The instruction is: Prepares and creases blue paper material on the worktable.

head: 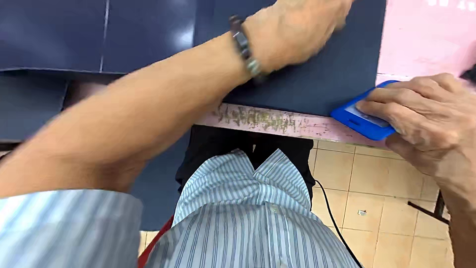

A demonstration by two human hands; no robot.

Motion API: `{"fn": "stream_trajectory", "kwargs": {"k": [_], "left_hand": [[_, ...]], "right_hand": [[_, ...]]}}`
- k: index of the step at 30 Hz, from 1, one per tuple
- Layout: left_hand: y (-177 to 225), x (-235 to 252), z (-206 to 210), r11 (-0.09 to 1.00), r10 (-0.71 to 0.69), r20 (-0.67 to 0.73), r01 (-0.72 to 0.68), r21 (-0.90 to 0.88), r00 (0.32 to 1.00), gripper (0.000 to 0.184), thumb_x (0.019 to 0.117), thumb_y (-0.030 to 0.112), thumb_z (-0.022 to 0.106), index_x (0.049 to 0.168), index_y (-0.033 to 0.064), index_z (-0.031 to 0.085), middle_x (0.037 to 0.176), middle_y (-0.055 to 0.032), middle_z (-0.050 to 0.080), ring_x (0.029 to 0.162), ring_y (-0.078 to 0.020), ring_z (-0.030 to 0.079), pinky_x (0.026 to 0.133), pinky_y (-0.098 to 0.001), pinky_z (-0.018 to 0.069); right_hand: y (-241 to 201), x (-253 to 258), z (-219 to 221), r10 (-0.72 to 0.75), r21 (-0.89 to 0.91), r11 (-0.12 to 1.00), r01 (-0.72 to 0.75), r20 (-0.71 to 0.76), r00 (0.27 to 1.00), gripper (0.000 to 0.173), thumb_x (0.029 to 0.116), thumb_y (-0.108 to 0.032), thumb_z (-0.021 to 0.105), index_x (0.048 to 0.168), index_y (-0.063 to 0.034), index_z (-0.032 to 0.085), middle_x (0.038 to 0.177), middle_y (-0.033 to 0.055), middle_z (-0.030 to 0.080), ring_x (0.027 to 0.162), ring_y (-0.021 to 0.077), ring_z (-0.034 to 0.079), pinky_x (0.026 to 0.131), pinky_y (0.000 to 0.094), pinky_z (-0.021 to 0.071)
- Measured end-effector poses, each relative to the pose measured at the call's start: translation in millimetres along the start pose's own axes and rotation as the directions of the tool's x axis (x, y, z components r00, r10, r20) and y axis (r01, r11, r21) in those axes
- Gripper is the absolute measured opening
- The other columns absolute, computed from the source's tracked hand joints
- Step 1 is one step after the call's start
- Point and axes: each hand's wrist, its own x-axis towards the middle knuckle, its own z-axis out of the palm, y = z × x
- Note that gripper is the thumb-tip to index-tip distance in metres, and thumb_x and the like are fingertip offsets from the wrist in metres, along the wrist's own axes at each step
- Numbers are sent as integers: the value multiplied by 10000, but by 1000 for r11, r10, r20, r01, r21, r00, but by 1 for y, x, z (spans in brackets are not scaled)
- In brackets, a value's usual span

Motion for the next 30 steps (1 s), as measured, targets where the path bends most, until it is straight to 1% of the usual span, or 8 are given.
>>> {"fn": "stream_trajectory", "kwargs": {"k": [3,7,10,15,19,25,28,30], "left_hand": [[3,-101,-16,971,224,33,-226,76,974,450,1080,378,399,1218,10,620,1218,-210,613,1116,-435,600,802,-570,487],[-33,-190,-13,982,189,-171,-189,18,967,312,1005,85,462,1097,103,760,1247,-81,732,1160,-314,651,918,-529,392],[-52,-200,5,977,58,-276,-111,-180,959,241,1013,125,551,1000,94,790,1188,-75,753,1186,-304,624,974,-493,381],[-57,-194,11,942,48,-330,-153,-299,943,204,992,160,599,979,67,781,1139,-82,762,1171,-250,650,1046,-396,431],[-63,-191,12,916,-6,-300,-116,-385,954,292,975,257,615,1170,42,645,1193,-85,707,1140,-200,629,988,-358,476],[-68,-188,8,789,-109,-335,-124,-602,936,321,1016,27,416,1318,-77,445,1290,-156,635,1165,-151,641,1014,-302,532],[-52,-202,-5,966,-224,-394,150,-209,892,316,1047,114,477,1304,-21,601,1225,-151,691,1190,-249,643,1022,-386,495],[-51,-220,-16,925,-299,-381,364,110,875,337,1063,324,500,1113,45,682,1049,-147,728,1160,-374,630,1042,-565,370]], "right_hand": [[9,-14,6,-12,27,1000,13,-27,1000,246,990,-103,541,1125,17,709,1159,214,706,1087,403,651,919,559,466],[16,-34,10,-26,35,999,28,-40,999,238,1014,-111,539,1155,-4,699,1183,213,701,1169,391,631,1018,552,429],[7,-24,15,-44,-9,999,44,-50,998,233,1033,-126,523,1143,-6,690,1145,210,705,1117,376,643,982,535,432],[-22,51,39,-193,14,980,197,-128,973,161,994,-66,582,1032,23,711,1046,199,727,983,347,675,896,509,467],[-40,99,56,-287,52,953,297,-142,947,152,988,-55,586,1009,25,713,1003,185,721,931,332,661,854,491,456],[-48,167,81,-408,25,908,419,-180,895,176,991,-14,544,955,3,716,946,168,725,883,332,657,802,468,443],[-44,172,89,-423,74,892,447,-215,880,168,987,-8,549,986,19,714,1000,189,729,951,348,671,860,493,463],[-42,166,92,-410,82,896,436,-221,885,184,992,-28,546,1041,22,716,1068,196,733,1022,348,681,919,502,474]]}}
